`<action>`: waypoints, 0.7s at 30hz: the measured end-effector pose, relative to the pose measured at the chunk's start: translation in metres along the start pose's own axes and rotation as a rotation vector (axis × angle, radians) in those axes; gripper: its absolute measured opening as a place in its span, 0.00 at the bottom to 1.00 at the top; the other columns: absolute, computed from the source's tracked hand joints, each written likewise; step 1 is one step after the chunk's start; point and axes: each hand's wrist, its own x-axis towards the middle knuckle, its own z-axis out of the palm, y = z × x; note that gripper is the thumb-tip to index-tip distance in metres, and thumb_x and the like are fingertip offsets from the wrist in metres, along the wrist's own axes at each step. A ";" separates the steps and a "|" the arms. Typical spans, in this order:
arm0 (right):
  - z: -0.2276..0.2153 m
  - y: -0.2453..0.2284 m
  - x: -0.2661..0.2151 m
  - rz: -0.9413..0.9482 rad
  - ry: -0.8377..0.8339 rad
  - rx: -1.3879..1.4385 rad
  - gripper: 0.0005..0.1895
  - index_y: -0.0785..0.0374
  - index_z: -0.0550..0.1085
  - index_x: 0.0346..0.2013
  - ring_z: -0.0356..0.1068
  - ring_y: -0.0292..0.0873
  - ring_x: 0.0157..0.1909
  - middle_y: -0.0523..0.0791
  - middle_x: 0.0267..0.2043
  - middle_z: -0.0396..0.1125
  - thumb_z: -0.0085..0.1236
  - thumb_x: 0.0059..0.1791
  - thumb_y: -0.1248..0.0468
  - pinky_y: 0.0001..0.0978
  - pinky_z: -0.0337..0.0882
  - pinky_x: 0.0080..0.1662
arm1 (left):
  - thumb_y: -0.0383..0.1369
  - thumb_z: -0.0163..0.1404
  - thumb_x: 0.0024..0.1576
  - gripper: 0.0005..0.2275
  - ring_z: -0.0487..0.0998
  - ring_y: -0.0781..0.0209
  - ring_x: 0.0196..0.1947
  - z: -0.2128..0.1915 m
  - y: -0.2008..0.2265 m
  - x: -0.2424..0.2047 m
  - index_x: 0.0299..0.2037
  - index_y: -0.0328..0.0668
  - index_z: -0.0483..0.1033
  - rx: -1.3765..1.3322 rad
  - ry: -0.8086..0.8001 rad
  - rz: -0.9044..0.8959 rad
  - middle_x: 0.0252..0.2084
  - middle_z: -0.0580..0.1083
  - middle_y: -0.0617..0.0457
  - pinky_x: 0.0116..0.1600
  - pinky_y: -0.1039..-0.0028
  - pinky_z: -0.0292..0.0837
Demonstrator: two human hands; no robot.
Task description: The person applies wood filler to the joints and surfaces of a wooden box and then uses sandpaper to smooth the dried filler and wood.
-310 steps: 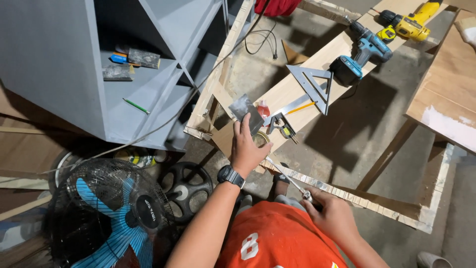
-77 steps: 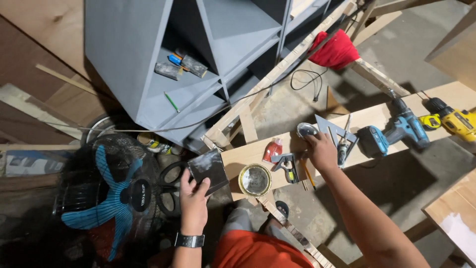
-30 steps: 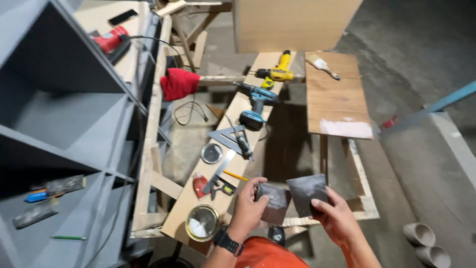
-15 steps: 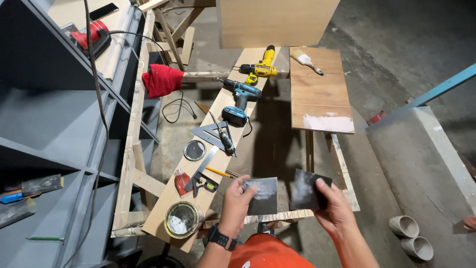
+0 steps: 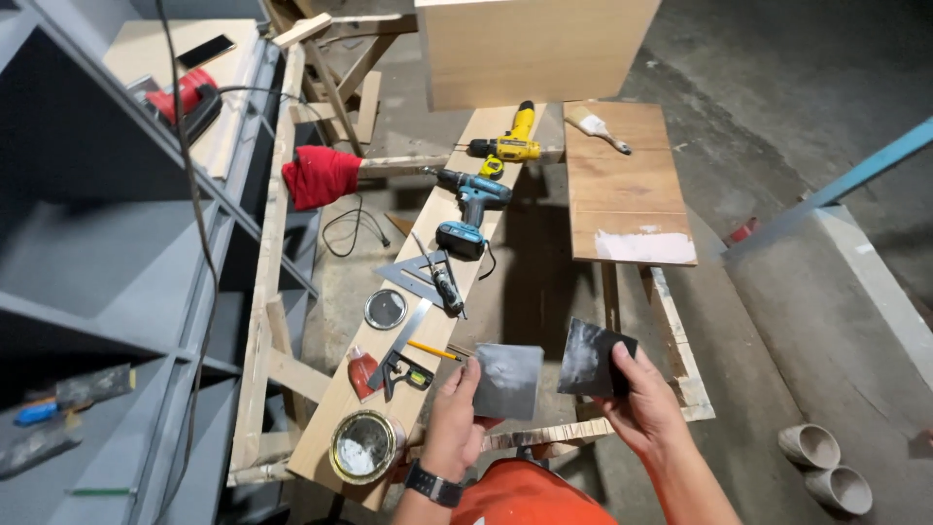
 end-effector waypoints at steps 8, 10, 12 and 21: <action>0.016 0.004 -0.015 -0.012 0.005 0.030 0.23 0.63 0.75 0.59 0.74 0.47 0.46 0.51 0.49 0.75 0.64 0.50 0.62 0.43 0.77 0.46 | 0.14 0.55 0.54 0.22 0.80 0.53 0.39 -0.024 -0.022 0.049 0.61 0.32 0.79 0.058 -0.287 0.129 0.47 0.83 0.41 0.39 0.70 0.73; 0.013 0.011 -0.015 -0.055 -0.069 0.059 0.24 0.71 0.75 0.56 0.76 0.52 0.47 0.56 0.50 0.76 0.66 0.46 0.72 0.46 0.79 0.50 | 0.15 0.52 0.52 0.18 0.77 0.52 0.36 -0.027 -0.029 0.065 0.53 0.31 0.82 0.073 -0.288 0.131 0.42 0.82 0.42 0.35 0.69 0.70; 0.003 0.024 -0.011 -0.101 -0.092 0.004 0.14 0.72 0.77 0.43 0.78 0.47 0.35 0.52 0.37 0.77 0.71 0.45 0.73 0.42 0.82 0.41 | 0.13 0.51 0.45 0.09 0.77 0.45 0.33 -0.028 -0.035 0.074 0.31 0.35 0.77 -0.119 -0.221 0.030 0.32 0.78 0.41 0.43 0.57 0.79; -0.018 0.027 -0.008 -0.156 -0.026 0.177 0.14 0.70 0.75 0.49 0.77 0.45 0.42 0.51 0.44 0.77 0.65 0.53 0.64 0.39 0.80 0.46 | 0.23 0.51 0.56 0.14 0.79 0.40 0.47 -0.026 -0.012 0.054 0.52 0.32 0.79 -0.080 -0.457 -0.190 0.48 0.80 0.35 0.46 0.53 0.78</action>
